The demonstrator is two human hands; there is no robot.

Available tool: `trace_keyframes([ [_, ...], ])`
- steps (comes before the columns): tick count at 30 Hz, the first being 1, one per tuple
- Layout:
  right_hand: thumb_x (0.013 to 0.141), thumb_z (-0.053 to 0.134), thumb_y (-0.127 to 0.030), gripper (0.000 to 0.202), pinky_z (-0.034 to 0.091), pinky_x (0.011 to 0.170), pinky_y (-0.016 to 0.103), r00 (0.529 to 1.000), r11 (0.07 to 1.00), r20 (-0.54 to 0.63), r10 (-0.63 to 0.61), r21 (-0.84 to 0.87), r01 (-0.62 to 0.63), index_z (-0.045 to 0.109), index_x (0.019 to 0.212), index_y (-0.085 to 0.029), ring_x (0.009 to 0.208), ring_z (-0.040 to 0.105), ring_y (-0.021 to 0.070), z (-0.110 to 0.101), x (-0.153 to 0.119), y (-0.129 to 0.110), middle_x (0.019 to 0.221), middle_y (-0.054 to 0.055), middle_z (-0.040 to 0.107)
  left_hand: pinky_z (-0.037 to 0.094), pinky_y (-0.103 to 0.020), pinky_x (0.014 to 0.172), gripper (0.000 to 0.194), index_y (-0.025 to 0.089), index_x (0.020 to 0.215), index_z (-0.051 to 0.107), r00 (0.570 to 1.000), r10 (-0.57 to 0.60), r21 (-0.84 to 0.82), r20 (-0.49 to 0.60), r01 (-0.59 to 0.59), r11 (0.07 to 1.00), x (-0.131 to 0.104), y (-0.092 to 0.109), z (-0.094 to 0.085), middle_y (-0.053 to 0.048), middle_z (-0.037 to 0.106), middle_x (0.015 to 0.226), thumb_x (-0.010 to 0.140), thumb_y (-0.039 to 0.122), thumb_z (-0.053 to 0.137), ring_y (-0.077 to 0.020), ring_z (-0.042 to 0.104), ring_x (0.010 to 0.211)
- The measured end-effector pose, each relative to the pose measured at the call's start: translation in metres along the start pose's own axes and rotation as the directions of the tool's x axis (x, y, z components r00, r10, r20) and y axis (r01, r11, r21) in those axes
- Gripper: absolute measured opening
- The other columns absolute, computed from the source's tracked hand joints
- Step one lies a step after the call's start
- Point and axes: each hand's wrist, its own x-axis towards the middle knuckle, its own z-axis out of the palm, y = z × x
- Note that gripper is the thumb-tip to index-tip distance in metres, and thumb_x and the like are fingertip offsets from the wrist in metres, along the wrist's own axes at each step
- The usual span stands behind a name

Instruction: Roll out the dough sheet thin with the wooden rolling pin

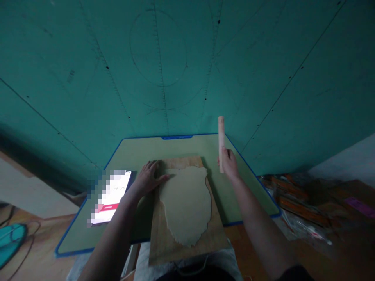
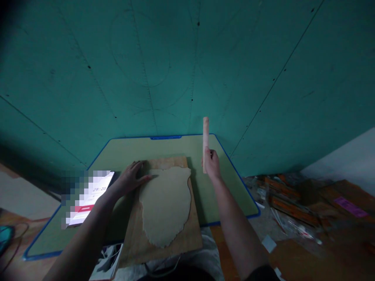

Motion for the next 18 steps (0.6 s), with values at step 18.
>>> trace_keyframes([
  [18,0.071,0.065,-0.060,0.038,0.038,0.036,0.023,0.992,0.994,0.110,0.067,0.083,-0.076,0.047,0.069,-0.026,0.037,0.047,0.0111,0.012,-0.006,0.004,0.047,-0.009,0.049,0.032,-0.056,0.114,0.064,0.028,0.147,0.052,0.992,-0.071,0.230,0.102,0.046,0.972,0.000,-0.003,0.010,-0.018,0.049,0.151,0.090,0.057,0.059,-0.0393,0.039,0.145],
])
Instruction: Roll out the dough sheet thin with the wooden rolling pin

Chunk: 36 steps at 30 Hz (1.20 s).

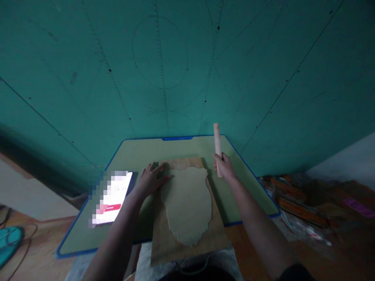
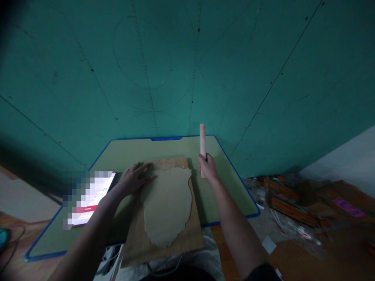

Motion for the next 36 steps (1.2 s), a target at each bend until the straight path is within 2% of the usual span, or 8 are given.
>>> trace_keyframes([
  [11,0.066,0.066,-0.062,0.041,0.038,0.036,0.024,1.000,1.000,0.011,-0.001,0.010,0.001,0.048,0.067,-0.026,0.037,0.048,0.0115,0.000,0.002,0.003,0.046,-0.008,0.049,0.031,-0.052,0.115,0.067,0.028,0.154,0.041,0.997,-0.055,0.059,0.062,0.051,0.997,-0.006,0.008,-0.007,-0.015,0.048,0.153,0.095,0.059,0.048,-0.0366,0.038,0.145],
  [19,0.068,0.066,-0.061,0.040,0.039,0.036,0.023,1.000,1.000,0.025,0.005,0.008,-0.005,0.047,0.068,-0.026,0.038,0.049,0.0114,0.001,0.003,0.005,0.048,-0.007,0.050,0.033,-0.051,0.113,0.072,0.022,0.156,0.035,0.995,-0.093,0.088,0.042,0.089,0.992,-0.012,0.005,-0.005,-0.019,0.049,0.151,0.095,0.058,0.048,-0.0380,0.041,0.143],
  [23,0.069,0.065,-0.062,0.040,0.038,0.036,0.023,0.999,1.000,0.035,0.003,0.004,-0.003,0.046,0.068,-0.026,0.037,0.048,0.0112,0.001,0.003,0.005,0.046,-0.008,0.049,0.039,-0.045,0.110,0.070,0.019,0.153,0.039,0.995,-0.092,0.088,0.029,0.090,0.992,-0.015,0.003,-0.009,-0.018,0.055,0.145,0.094,0.054,0.052,-0.0344,0.050,0.136],
  [28,0.068,0.066,-0.062,0.041,0.039,0.037,0.023,0.999,1.000,0.041,0.000,-0.006,0.000,0.046,0.068,-0.026,0.038,0.049,0.0117,0.000,0.003,0.004,0.047,-0.007,0.049,0.038,-0.049,0.110,0.065,0.008,0.136,0.055,0.992,-0.123,0.100,-0.016,0.124,0.987,-0.025,0.006,-0.014,-0.023,0.056,0.142,0.094,0.057,0.052,-0.0385,0.046,0.138],
  [31,0.068,0.066,-0.062,0.041,0.039,0.038,0.024,0.999,1.000,0.046,-0.001,-0.014,0.002,0.047,0.068,-0.026,0.039,0.050,0.0118,0.000,0.002,0.004,0.048,-0.007,0.050,0.036,-0.053,0.112,0.055,0.012,0.125,0.063,0.995,-0.086,0.074,-0.056,0.090,0.993,-0.030,0.008,-0.013,-0.021,0.055,0.145,0.097,0.056,0.049,-0.0394,0.042,0.140],
  [36,0.069,0.066,-0.060,0.039,0.039,0.037,0.024,0.999,0.999,0.048,-0.001,-0.033,0.003,0.048,0.067,-0.026,0.038,0.048,0.0117,0.001,0.001,0.003,0.047,-0.007,0.049,0.033,-0.054,0.115,0.050,0.014,0.122,0.066,0.996,-0.050,0.042,-0.073,0.053,0.998,-0.029,0.008,-0.007,-0.017,0.053,0.149,0.100,0.054,0.045,-0.0368,0.041,0.141],
])
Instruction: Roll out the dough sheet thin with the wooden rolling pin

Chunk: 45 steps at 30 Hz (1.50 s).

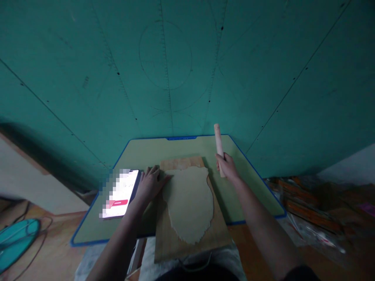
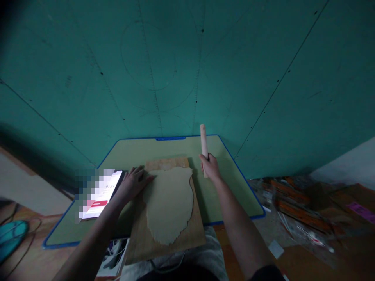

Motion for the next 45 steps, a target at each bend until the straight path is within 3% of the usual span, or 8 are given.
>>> trace_keyframes([
  [9,0.072,0.064,-0.057,0.036,0.038,0.036,0.024,1.000,1.000,-0.002,-0.011,-0.019,0.011,0.045,0.066,-0.026,0.038,0.047,0.0118,0.000,-0.001,0.000,0.046,-0.007,0.048,0.028,-0.059,0.117,0.045,0.018,0.124,0.065,1.000,0.001,-0.032,-0.010,-0.002,0.999,0.005,-0.009,0.010,-0.014,0.052,0.151,0.099,0.052,0.048,-0.0377,0.037,0.145],
  [21,0.071,0.063,-0.060,0.038,0.039,0.036,0.023,1.000,1.000,0.013,-0.012,-0.022,0.013,0.047,0.070,-0.026,0.038,0.048,0.0115,0.000,0.000,0.002,0.047,-0.007,0.049,0.026,-0.062,0.118,0.047,0.019,0.135,0.060,0.999,0.005,-0.062,0.043,-0.003,0.998,0.006,-0.016,0.009,-0.013,0.046,0.156,0.101,0.046,0.043,-0.0381,0.032,0.149],
  [29,0.070,0.064,-0.062,0.040,0.039,0.038,0.024,1.000,0.998,0.013,-0.012,-0.056,0.013,0.046,0.068,-0.026,0.038,0.048,0.0117,0.000,0.000,0.001,0.046,-0.008,0.048,0.023,-0.064,0.118,0.047,0.018,0.137,0.059,0.999,0.045,-0.090,0.007,-0.044,0.995,0.007,-0.003,0.014,-0.015,0.047,0.156,0.101,0.045,0.044,-0.0384,0.030,0.150],
  [34,0.071,0.061,-0.063,0.040,0.039,0.039,0.024,1.000,0.996,0.022,-0.013,-0.093,0.015,0.046,0.068,-0.026,0.039,0.049,0.0124,-0.001,0.000,0.000,0.047,-0.007,0.050,0.031,-0.055,0.118,0.042,0.021,0.129,0.064,0.996,0.071,-0.166,-0.047,-0.078,0.983,0.006,-0.001,0.007,-0.011,0.058,0.147,0.104,0.035,0.033,-0.0295,0.043,0.144],
  [38,0.074,0.058,-0.059,0.036,0.039,0.040,0.025,0.999,0.990,0.043,-0.020,-0.137,0.026,0.045,0.068,-0.026,0.040,0.049,0.0123,-0.002,0.000,-0.001,0.048,-0.007,0.049,0.044,-0.041,0.111,0.045,0.015,0.121,0.067,0.993,0.088,-0.225,-0.081,-0.104,0.969,0.004,-0.006,-0.002,-0.013,0.066,0.134,0.103,0.031,0.029,-0.0242,0.059,0.128],
  [45,0.075,0.066,-0.046,0.027,0.036,0.043,0.026,0.993,0.966,0.114,-0.025,-0.252,0.053,0.049,0.073,-0.025,0.044,0.051,0.0134,-0.001,-0.006,0.000,0.053,-0.006,0.052,0.045,-0.043,0.112,0.040,0.013,0.114,0.071,0.985,0.143,-0.228,-0.095,-0.161,0.960,0.003,-0.008,-0.002,-0.015,0.065,0.134,0.098,0.028,0.038,-0.0272,0.059,0.128],
])
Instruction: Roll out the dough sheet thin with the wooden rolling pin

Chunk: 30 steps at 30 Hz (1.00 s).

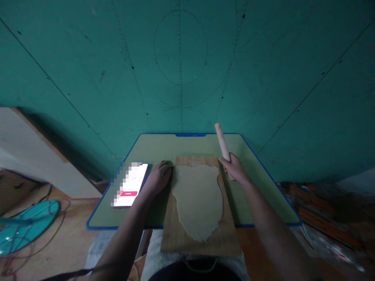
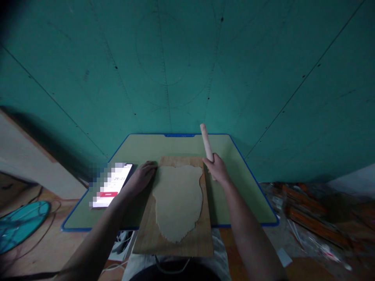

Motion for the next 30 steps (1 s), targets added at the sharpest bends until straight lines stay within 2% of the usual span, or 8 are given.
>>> trace_keyframes([
  [6,0.076,0.071,-0.053,0.036,0.031,0.048,0.027,0.993,0.948,0.081,-0.083,-0.300,0.104,0.048,0.072,-0.026,0.057,0.054,0.0164,0.004,-0.008,-0.009,0.062,-0.002,0.057,0.042,-0.051,0.114,0.041,0.014,0.113,0.073,1.000,0.015,0.016,0.000,-0.015,1.000,-0.002,-0.003,0.001,-0.017,0.063,0.137,0.099,0.033,0.040,-0.0315,0.055,0.131],
  [11,0.068,0.079,-0.058,0.046,0.027,0.046,0.027,0.986,0.905,0.131,-0.100,-0.401,0.145,0.046,0.071,-0.027,0.052,0.050,0.0153,0.007,-0.010,-0.013,0.062,-0.002,0.057,0.042,-0.052,0.114,0.039,0.017,0.112,0.074,1.000,0.024,0.036,0.004,-0.024,0.999,-0.002,-0.004,0.001,-0.014,0.063,0.138,0.099,0.031,0.040,-0.0305,0.052,0.134],
  [15,0.064,0.084,-0.055,0.048,0.028,0.046,0.026,0.984,0.893,0.151,-0.094,-0.425,0.150,0.047,0.073,-0.026,0.052,0.049,0.0149,0.007,-0.009,-0.013,0.062,-0.002,0.057,0.044,-0.050,0.113,0.038,0.017,0.115,0.073,0.999,0.051,0.042,0.012,-0.052,0.998,-0.002,-0.003,0.000,-0.014,0.063,0.137,0.098,0.026,0.040,-0.0295,0.054,0.132],
  [21,0.066,0.082,-0.053,0.046,0.030,0.046,0.027,0.979,0.905,0.195,-0.066,-0.401,0.141,0.044,0.074,-0.026,0.055,0.052,0.0159,0.008,-0.006,-0.009,0.066,-0.002,0.058,0.045,-0.051,0.112,0.039,0.016,0.119,0.071,0.997,0.075,0.049,0.005,-0.075,0.996,-0.003,0.000,-0.002,-0.015,0.063,0.137,0.099,0.025,0.039,-0.0298,0.054,0.131],
  [30,0.068,0.080,-0.047,0.040,0.032,0.047,0.028,0.973,0.924,0.227,-0.041,-0.361,0.123,0.047,0.078,-0.026,0.061,0.058,0.0187,0.008,-0.003,-0.010,0.071,-0.001,0.063,0.043,-0.051,0.113,0.038,0.018,0.114,0.073,0.998,0.061,0.081,0.005,-0.061,0.995,-0.002,-0.001,0.003,-0.013,0.065,0.133,0.100,0.029,0.039,-0.0289,0.055,0.130],
])
